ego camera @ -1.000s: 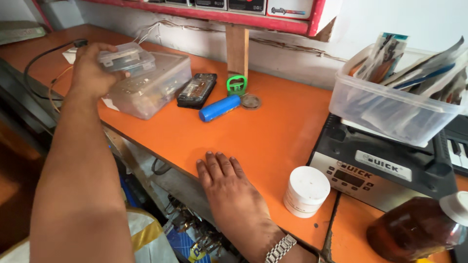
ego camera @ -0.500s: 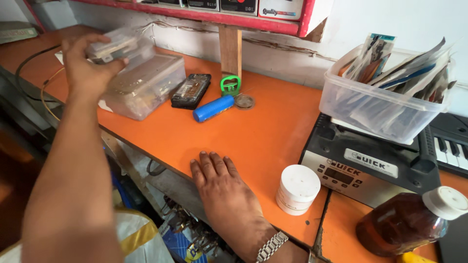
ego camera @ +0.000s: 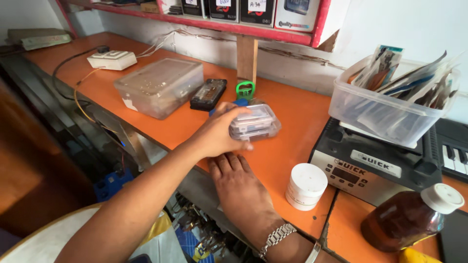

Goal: The person pries along the edge of a disassembled smartphone on the workbench using a metal pry tool, then lifts the phone and presses its screen. They reach to a shelf for a plastic storage box, place it on their lap, and sort through small packaged spare parts inside the box, holding up and reading labeled packets.

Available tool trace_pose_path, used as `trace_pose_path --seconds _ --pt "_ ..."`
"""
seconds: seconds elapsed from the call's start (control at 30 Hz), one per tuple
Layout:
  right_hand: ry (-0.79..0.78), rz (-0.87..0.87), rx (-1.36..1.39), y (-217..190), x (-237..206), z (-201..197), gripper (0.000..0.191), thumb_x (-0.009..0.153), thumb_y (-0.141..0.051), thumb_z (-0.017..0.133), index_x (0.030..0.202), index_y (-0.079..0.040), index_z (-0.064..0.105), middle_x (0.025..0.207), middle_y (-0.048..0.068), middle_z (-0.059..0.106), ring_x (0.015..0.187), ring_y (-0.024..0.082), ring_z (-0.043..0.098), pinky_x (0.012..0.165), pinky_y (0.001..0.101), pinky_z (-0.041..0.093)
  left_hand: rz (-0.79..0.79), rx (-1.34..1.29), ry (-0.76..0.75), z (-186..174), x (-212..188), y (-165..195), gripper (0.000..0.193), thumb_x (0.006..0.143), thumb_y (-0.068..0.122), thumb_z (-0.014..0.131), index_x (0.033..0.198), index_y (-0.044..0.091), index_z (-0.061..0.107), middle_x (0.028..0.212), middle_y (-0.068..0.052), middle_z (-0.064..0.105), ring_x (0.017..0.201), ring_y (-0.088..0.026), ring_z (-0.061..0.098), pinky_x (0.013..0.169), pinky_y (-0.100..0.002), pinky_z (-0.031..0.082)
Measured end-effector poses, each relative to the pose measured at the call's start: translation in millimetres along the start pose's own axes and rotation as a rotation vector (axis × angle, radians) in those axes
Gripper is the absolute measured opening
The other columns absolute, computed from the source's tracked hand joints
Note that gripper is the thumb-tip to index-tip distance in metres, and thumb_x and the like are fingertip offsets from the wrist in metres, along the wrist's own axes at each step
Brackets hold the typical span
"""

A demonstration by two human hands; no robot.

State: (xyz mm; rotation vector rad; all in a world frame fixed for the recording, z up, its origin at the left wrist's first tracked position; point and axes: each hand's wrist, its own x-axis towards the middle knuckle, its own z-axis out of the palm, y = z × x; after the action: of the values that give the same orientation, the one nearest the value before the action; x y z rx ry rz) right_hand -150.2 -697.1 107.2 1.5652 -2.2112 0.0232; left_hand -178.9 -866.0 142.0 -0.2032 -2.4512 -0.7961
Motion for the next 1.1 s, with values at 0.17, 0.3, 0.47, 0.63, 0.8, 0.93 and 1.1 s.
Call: trace_pose_path --seconds 0.17,0.3,0.47,0.63,0.8,0.93,1.1 --pt "0.073 -0.014 -0.044 0.5 -0.9 1.7 0.058 0.087 -0.012 0.051 0.143 0.003 0.046 0.148 0.021 0.047 0.138 0.034 0.045 0.114 0.0444 0.033 0.092 0.094 0.165 -17.9 -12.4 -22.9 0.085 0.071 0.040 0.094 0.142 0.014 0.056 0.148 -0.018 0.046 0.141 -0.037 0.044 0.116 -0.048 0.039" --pt "0.069 -0.024 -0.046 0.9 -1.5 3.3 0.060 0.086 -0.011 0.050 0.144 0.003 0.044 0.151 0.022 0.044 0.139 0.034 0.042 0.114 0.0452 0.032 -0.129 0.371 0.549 -77.4 -13.1 -60.8 0.100 0.075 0.057 0.093 0.152 0.011 0.047 0.157 -0.022 0.041 0.147 -0.044 0.038 0.121 -0.055 0.035" --pt "0.031 -0.022 -0.061 0.7 -0.2 1.9 0.061 0.087 -0.011 0.049 0.145 0.003 0.041 0.152 0.022 0.042 0.140 0.035 0.040 0.113 0.0459 0.032 -0.576 0.475 0.475 -135.8 -38.5 -97.0 0.129 0.046 0.059 0.096 0.158 0.026 0.041 0.166 -0.031 0.010 0.149 -0.056 0.010 0.115 -0.064 0.026" --pt "0.019 -0.015 -0.053 -0.8 -0.3 -1.3 0.061 0.087 -0.011 0.049 0.146 0.003 0.040 0.152 0.022 0.042 0.140 0.034 0.040 0.114 0.0458 0.031 -0.494 0.286 0.487 -128.1 -42.5 -112.9 0.139 0.043 0.054 0.100 0.161 0.024 0.031 0.168 -0.032 -0.001 0.156 -0.049 0.004 0.125 -0.056 0.019" --pt "0.015 -0.019 -0.068 -1.0 -0.8 -2.2 0.063 0.085 -0.011 0.050 0.145 0.003 0.039 0.157 0.023 0.041 0.144 0.036 0.039 0.112 0.0459 0.031 -0.547 0.225 0.538 -127.8 -40.9 -116.9 0.153 0.039 0.047 0.102 0.164 0.025 0.016 0.173 -0.023 0.007 0.161 -0.041 0.008 0.128 -0.054 0.018" --pt "0.008 -0.011 -0.054 -1.1 -1.4 -1.7 0.063 0.086 -0.011 0.051 0.146 0.003 0.039 0.153 0.022 0.041 0.141 0.035 0.039 0.114 0.0466 0.031 -0.549 0.256 0.558 -122.8 -33.7 -112.9 0.146 0.047 0.046 0.104 0.160 0.018 0.016 0.168 -0.019 0.017 0.153 -0.039 0.025 0.123 -0.057 0.022" --pt "0.011 -0.015 -0.041 -2.5 -1.0 -2.8 0.064 0.084 -0.012 0.052 0.145 0.004 0.039 0.152 0.023 0.041 0.140 0.035 0.039 0.113 0.0469 0.031 -0.417 0.205 0.699 -116.1 -32.8 -108.2 0.126 0.053 0.036 0.105 0.151 0.013 0.030 0.155 -0.019 0.028 0.146 -0.038 0.037 0.123 -0.047 0.036"
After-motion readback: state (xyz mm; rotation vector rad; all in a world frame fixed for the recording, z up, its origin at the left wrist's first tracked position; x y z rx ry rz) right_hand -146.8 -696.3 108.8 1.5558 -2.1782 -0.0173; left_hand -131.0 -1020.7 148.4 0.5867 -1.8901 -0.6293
